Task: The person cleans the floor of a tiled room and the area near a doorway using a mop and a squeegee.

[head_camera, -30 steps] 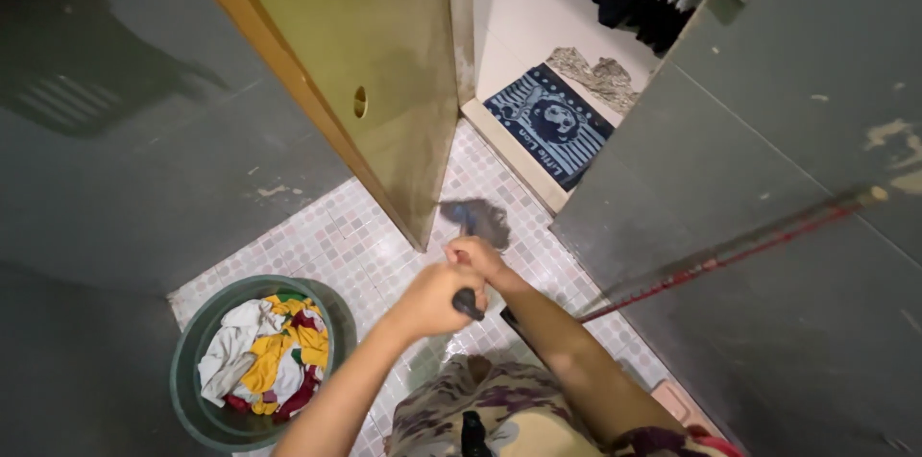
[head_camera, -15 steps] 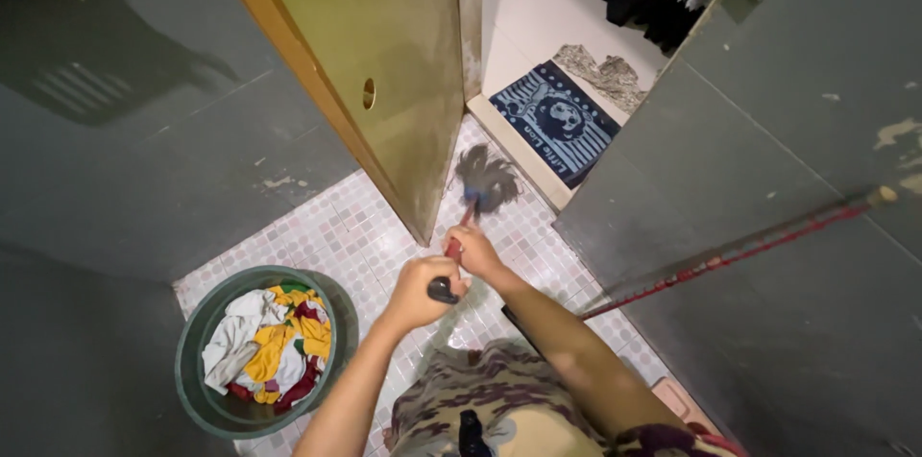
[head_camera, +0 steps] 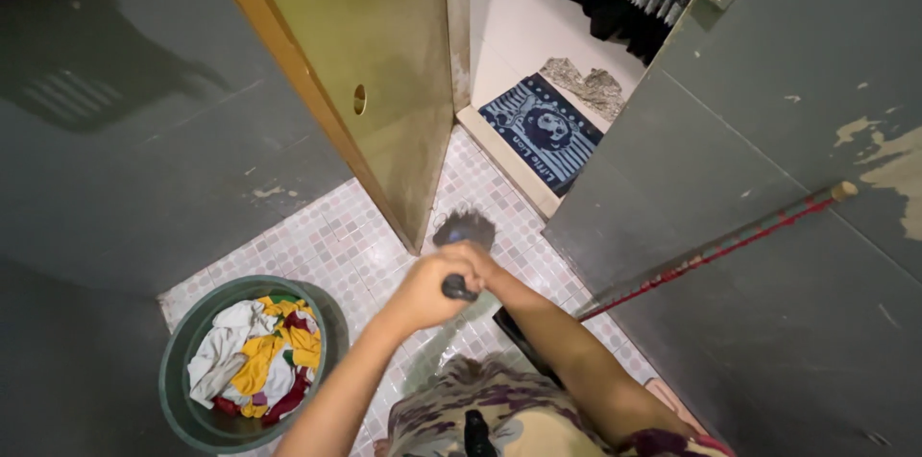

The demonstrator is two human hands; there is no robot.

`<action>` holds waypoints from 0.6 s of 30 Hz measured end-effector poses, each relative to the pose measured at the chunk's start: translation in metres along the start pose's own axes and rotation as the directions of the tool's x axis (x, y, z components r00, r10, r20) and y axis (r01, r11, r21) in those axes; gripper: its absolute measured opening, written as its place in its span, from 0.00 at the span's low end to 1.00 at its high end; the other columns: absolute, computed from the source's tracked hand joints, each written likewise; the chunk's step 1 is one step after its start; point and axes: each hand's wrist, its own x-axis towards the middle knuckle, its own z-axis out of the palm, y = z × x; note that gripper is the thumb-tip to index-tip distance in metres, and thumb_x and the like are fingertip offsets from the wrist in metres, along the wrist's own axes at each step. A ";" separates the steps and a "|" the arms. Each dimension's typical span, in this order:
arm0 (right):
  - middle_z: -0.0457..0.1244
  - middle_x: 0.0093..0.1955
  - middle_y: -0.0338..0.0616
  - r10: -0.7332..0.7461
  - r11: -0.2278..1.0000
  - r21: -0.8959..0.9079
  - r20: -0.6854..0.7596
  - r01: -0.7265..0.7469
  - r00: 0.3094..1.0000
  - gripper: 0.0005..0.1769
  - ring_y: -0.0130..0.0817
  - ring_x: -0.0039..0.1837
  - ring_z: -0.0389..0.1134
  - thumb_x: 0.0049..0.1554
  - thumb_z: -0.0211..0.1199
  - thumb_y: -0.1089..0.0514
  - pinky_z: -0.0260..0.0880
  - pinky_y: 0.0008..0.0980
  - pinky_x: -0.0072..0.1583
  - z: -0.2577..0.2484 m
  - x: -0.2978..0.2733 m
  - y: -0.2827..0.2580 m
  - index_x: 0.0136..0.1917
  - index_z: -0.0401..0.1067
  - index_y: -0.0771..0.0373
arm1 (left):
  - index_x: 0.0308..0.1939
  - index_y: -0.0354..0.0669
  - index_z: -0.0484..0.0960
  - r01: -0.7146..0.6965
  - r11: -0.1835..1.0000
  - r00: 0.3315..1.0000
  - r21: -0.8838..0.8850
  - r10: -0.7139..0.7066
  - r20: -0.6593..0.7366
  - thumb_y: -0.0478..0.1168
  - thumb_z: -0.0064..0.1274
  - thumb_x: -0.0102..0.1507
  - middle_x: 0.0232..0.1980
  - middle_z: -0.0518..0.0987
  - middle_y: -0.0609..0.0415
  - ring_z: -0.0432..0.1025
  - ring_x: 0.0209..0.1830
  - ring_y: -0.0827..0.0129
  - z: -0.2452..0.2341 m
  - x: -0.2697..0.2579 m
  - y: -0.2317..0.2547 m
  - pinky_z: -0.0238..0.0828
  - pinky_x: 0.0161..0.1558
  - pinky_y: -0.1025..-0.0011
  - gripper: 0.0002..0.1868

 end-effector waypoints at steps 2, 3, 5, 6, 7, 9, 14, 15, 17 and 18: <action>0.68 0.39 0.54 0.398 0.915 -0.110 0.080 -0.388 0.914 0.16 0.51 0.45 0.69 0.62 0.65 0.48 0.71 0.43 0.56 0.005 -0.005 0.002 0.42 0.75 0.62 | 0.25 0.40 0.78 0.171 0.977 0.983 0.126 -0.160 -0.092 0.38 0.60 0.57 0.28 0.79 0.47 0.74 0.30 0.54 0.021 -0.020 -0.025 0.71 0.35 0.64 0.09; 0.69 0.43 0.49 0.377 0.904 -0.251 0.083 -0.346 0.923 0.16 0.48 0.50 0.70 0.63 0.65 0.45 0.70 0.44 0.58 0.004 -0.006 0.005 0.43 0.75 0.60 | 0.24 0.40 0.77 0.166 0.975 0.984 0.146 -0.154 -0.091 0.38 0.59 0.58 0.28 0.78 0.47 0.74 0.31 0.53 0.031 -0.030 -0.042 0.70 0.36 0.63 0.10; 0.71 0.51 0.40 0.323 0.825 -0.517 0.100 -0.228 0.941 0.17 0.43 0.60 0.72 0.63 0.64 0.40 0.66 0.45 0.63 -0.005 0.007 0.012 0.47 0.74 0.55 | 0.23 0.40 0.75 0.149 0.970 0.987 0.191 -0.134 -0.090 0.37 0.58 0.61 0.28 0.75 0.47 0.73 0.32 0.52 0.046 -0.046 -0.076 0.68 0.36 0.61 0.13; 0.67 0.57 0.41 0.414 0.813 -0.489 0.102 -0.316 0.905 0.17 0.45 0.64 0.66 0.58 0.67 0.42 0.60 0.55 0.64 -0.004 0.004 0.011 0.52 0.71 0.53 | 0.23 0.40 0.74 0.103 0.969 0.993 0.223 -0.087 -0.077 0.37 0.58 0.60 0.29 0.75 0.47 0.73 0.33 0.51 0.054 -0.054 -0.089 0.69 0.37 0.61 0.12; 0.63 0.63 0.41 0.497 0.790 -0.464 0.101 -0.401 0.862 0.22 0.46 0.69 0.61 0.53 0.70 0.45 0.53 0.65 0.64 -0.004 0.001 0.010 0.57 0.69 0.51 | 0.24 0.40 0.74 0.053 0.965 0.997 0.259 -0.038 -0.060 0.36 0.58 0.59 0.29 0.75 0.47 0.73 0.33 0.50 0.060 -0.061 -0.099 0.69 0.37 0.60 0.11; 0.57 0.71 0.41 0.533 0.777 -0.444 0.087 -0.446 0.842 0.31 0.48 0.74 0.53 0.48 0.72 0.49 0.44 0.77 0.64 -0.001 -0.002 0.007 0.63 0.67 0.48 | 0.24 0.40 0.73 0.039 0.963 0.996 0.268 -0.015 -0.091 0.36 0.58 0.58 0.29 0.74 0.47 0.72 0.33 0.51 0.063 -0.072 -0.108 0.70 0.37 0.61 0.11; 0.66 0.64 0.37 0.320 0.869 -0.379 -0.057 -0.317 0.946 0.15 0.43 0.75 0.62 0.56 0.66 0.54 0.46 0.72 0.72 0.021 -0.017 0.000 0.57 0.71 0.51 | 0.22 0.39 0.75 0.177 0.972 0.956 0.152 -0.133 -0.263 0.37 0.59 0.56 0.26 0.75 0.49 0.73 0.25 0.55 0.042 -0.061 -0.072 0.70 0.32 0.64 0.10; 0.67 0.60 0.39 0.292 0.909 -0.305 -0.021 -0.284 0.956 0.14 0.42 0.69 0.65 0.57 0.66 0.53 0.54 0.62 0.69 0.024 -0.016 -0.004 0.56 0.73 0.52 | 0.22 0.39 0.75 0.197 0.968 0.957 0.155 -0.156 -0.244 0.37 0.59 0.56 0.25 0.75 0.48 0.72 0.24 0.55 0.031 -0.055 -0.056 0.69 0.31 0.64 0.11; 0.69 0.52 0.41 0.220 0.965 -0.155 0.036 -0.212 0.975 0.12 0.39 0.58 0.70 0.59 0.66 0.49 0.70 0.39 0.64 0.025 -0.011 -0.017 0.54 0.75 0.54 | 0.20 0.38 0.74 0.229 0.959 0.960 0.164 -0.195 -0.202 0.38 0.61 0.54 0.23 0.75 0.48 0.71 0.21 0.55 0.007 -0.042 -0.022 0.68 0.28 0.65 0.13; 0.69 0.54 0.44 0.110 0.994 -0.019 0.038 -0.110 0.993 0.17 0.39 0.59 0.70 0.55 0.67 0.50 0.69 0.37 0.64 0.022 -0.009 -0.025 0.56 0.75 0.57 | 0.20 0.38 0.75 0.214 0.968 0.967 0.132 -0.191 -0.172 0.38 0.61 0.54 0.23 0.76 0.49 0.72 0.21 0.56 -0.004 -0.033 -0.006 0.68 0.28 0.66 0.12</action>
